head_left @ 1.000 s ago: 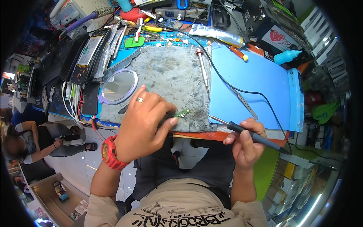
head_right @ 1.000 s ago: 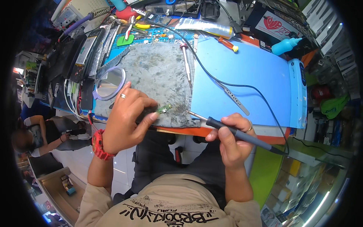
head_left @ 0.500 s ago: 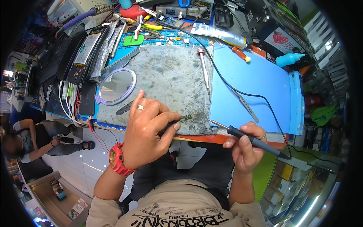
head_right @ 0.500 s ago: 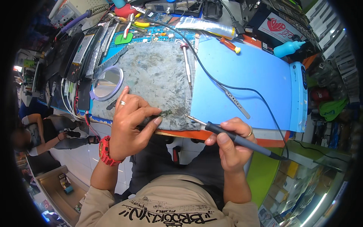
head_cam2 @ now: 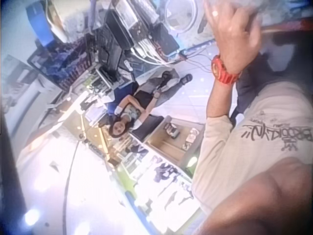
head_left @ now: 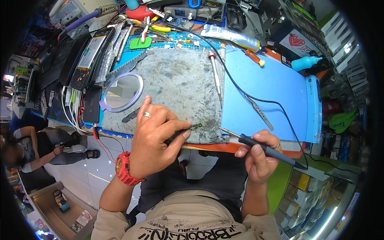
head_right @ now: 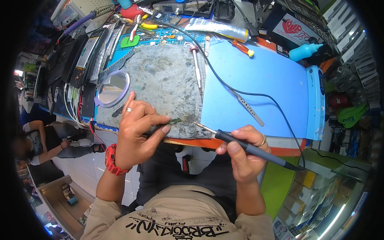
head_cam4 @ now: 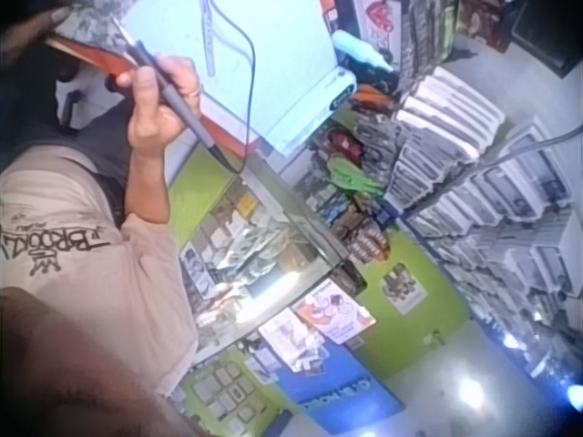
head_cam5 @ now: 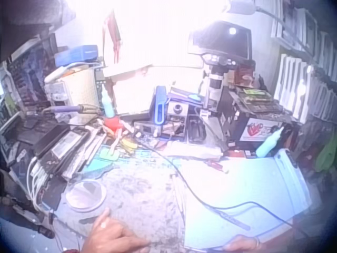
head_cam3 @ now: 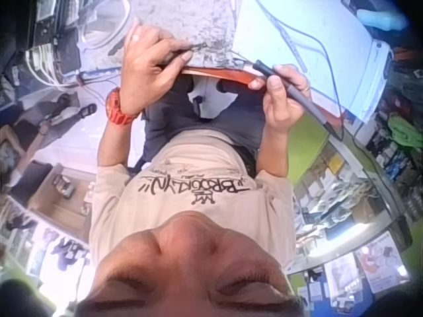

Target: The person solders components onto a small green circuit board using a soldering iron and flux, while working at a crowded repair bench.

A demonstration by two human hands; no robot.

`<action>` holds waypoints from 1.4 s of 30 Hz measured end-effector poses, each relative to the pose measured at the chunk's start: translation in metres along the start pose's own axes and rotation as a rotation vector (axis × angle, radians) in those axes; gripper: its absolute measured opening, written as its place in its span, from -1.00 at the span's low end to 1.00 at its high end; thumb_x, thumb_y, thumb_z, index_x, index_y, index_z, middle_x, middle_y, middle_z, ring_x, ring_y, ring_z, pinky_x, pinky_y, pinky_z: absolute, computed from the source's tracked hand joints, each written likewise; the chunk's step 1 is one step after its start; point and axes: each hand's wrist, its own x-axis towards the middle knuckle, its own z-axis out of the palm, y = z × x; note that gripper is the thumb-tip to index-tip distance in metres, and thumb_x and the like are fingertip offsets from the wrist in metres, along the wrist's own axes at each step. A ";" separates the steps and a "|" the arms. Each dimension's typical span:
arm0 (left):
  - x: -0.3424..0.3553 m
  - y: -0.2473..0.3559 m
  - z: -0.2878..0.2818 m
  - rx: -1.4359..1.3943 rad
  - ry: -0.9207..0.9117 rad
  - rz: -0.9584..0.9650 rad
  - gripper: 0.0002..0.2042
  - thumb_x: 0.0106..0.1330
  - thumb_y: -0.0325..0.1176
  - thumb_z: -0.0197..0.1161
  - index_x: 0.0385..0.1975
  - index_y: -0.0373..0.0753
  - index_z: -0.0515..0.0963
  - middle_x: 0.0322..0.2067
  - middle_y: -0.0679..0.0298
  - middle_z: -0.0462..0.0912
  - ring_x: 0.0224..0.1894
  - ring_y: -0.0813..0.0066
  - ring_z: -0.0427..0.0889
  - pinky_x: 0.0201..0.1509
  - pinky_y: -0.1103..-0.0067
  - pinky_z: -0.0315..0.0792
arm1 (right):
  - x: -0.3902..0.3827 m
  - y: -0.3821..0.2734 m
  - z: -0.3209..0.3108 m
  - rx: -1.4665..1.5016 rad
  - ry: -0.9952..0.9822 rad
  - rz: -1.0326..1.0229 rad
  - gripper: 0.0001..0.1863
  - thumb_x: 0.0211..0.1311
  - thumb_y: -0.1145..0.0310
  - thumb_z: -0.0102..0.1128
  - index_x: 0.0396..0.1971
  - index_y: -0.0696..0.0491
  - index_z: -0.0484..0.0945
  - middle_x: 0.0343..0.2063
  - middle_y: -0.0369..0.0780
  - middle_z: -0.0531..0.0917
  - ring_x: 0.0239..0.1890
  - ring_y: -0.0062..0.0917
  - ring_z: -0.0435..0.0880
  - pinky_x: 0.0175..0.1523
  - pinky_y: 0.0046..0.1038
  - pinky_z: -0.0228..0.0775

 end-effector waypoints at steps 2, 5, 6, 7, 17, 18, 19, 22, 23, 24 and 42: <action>0.000 0.000 0.001 -0.002 0.005 -0.001 -0.80 0.14 -0.50 0.60 -0.23 -0.20 0.83 -0.36 0.34 0.61 -0.13 0.27 0.67 0.62 -0.16 0.14 | 0.000 0.000 0.000 -0.005 -0.009 0.000 -0.79 0.51 0.53 0.34 0.03 0.25 0.59 -0.25 -0.10 0.63 -0.38 -0.44 0.82 -0.25 -0.46 0.76; 0.000 0.000 0.001 -0.005 0.005 0.004 -0.81 0.14 -0.50 0.60 -0.24 -0.20 0.82 -0.36 0.33 0.62 -0.13 0.27 0.68 0.61 -0.16 0.14 | 0.000 0.000 -0.001 -0.010 -0.008 0.003 -0.79 0.50 0.54 0.34 0.03 0.25 0.59 -0.24 -0.09 0.64 -0.38 -0.44 0.82 -0.25 -0.46 0.76; 0.001 0.000 0.001 -0.005 0.005 0.005 -0.81 0.14 -0.50 0.60 -0.24 -0.20 0.82 -0.36 0.33 0.62 -0.13 0.27 0.68 0.61 -0.16 0.14 | 0.000 -0.001 -0.001 -0.011 -0.007 0.003 -0.79 0.50 0.54 0.34 0.03 0.25 0.59 -0.24 -0.09 0.64 -0.38 -0.44 0.82 -0.25 -0.46 0.76; 0.001 0.001 0.001 -0.009 0.012 -0.002 -0.82 0.14 -0.50 0.60 -0.26 -0.20 0.81 -0.36 0.32 0.64 -0.12 0.26 0.68 0.62 -0.16 0.14 | 0.000 -0.001 -0.001 -0.013 -0.010 0.007 -0.78 0.49 0.56 0.35 0.04 0.24 0.60 -0.24 -0.09 0.64 -0.37 -0.43 0.83 -0.24 -0.47 0.76; 0.001 0.004 0.001 0.009 0.005 -0.020 -0.89 0.16 -0.50 0.56 -0.35 -0.13 0.78 -0.38 0.36 0.65 -0.06 0.24 0.69 0.67 -0.14 0.01 | -0.007 -0.008 0.022 -0.146 -0.066 0.008 -0.70 0.37 0.67 0.44 0.02 0.24 0.56 -0.17 -0.01 0.71 -0.25 -0.37 0.87 -0.14 -0.40 0.80; 0.001 0.004 0.001 0.006 0.004 -0.019 -0.89 0.16 -0.50 0.56 -0.35 -0.13 0.78 -0.38 0.36 0.65 -0.06 0.24 0.69 0.67 -0.14 0.01 | -0.008 -0.006 0.027 -0.152 -0.063 -0.003 -0.71 0.40 0.62 0.44 0.02 0.23 0.55 -0.18 0.00 0.74 -0.24 -0.37 0.87 -0.12 -0.42 0.78; 0.000 0.005 0.001 0.006 0.010 -0.023 -0.89 0.17 -0.49 0.56 -0.35 -0.14 0.78 -0.39 0.35 0.65 -0.07 0.24 0.70 0.68 -0.14 0.00 | -0.008 -0.004 0.028 -0.154 -0.062 -0.003 -0.71 0.40 0.62 0.44 0.02 0.23 0.55 -0.18 0.00 0.74 -0.24 -0.37 0.87 -0.12 -0.42 0.78; -0.001 0.005 0.000 0.010 0.031 -0.035 -0.89 0.18 -0.49 0.56 -0.34 -0.15 0.79 -0.40 0.33 0.65 -0.07 0.25 0.70 0.68 -0.13 -0.01 | -0.003 0.007 0.031 -0.352 -0.074 -0.154 -0.72 0.35 0.57 0.50 -0.05 0.16 0.58 -0.32 -0.07 0.81 -0.31 -0.41 0.85 -0.20 -0.44 0.71; -0.001 0.004 0.001 0.000 0.044 -0.042 -0.90 0.18 -0.48 0.57 -0.33 -0.16 0.80 -0.40 0.32 0.65 -0.07 0.25 0.70 0.68 -0.12 -0.01 | -0.002 0.008 0.032 -0.356 -0.073 -0.154 -0.72 0.35 0.57 0.50 -0.05 0.16 0.58 -0.32 -0.07 0.81 -0.31 -0.41 0.85 -0.20 -0.44 0.71; -0.001 0.003 0.002 -0.003 0.044 -0.041 -0.90 0.18 -0.48 0.57 -0.33 -0.16 0.80 -0.40 0.32 0.65 -0.07 0.25 0.70 0.68 -0.12 -0.01 | -0.001 0.009 0.035 -0.418 -0.105 -0.197 -0.71 0.32 0.56 0.52 -0.07 0.15 0.58 -0.34 -0.07 0.80 -0.33 -0.40 0.85 -0.21 -0.43 0.70; -0.002 -0.001 0.004 -0.033 0.061 -0.037 -0.86 0.13 -0.48 0.62 -0.34 -0.19 0.80 -0.40 0.32 0.68 -0.08 0.24 0.72 0.68 -0.10 -0.01 | 0.004 0.016 0.046 -0.586 -0.141 -0.322 -0.72 0.19 0.60 0.55 -0.17 0.14 0.61 -0.42 -0.07 0.80 -0.44 -0.33 0.84 -0.31 -0.39 0.69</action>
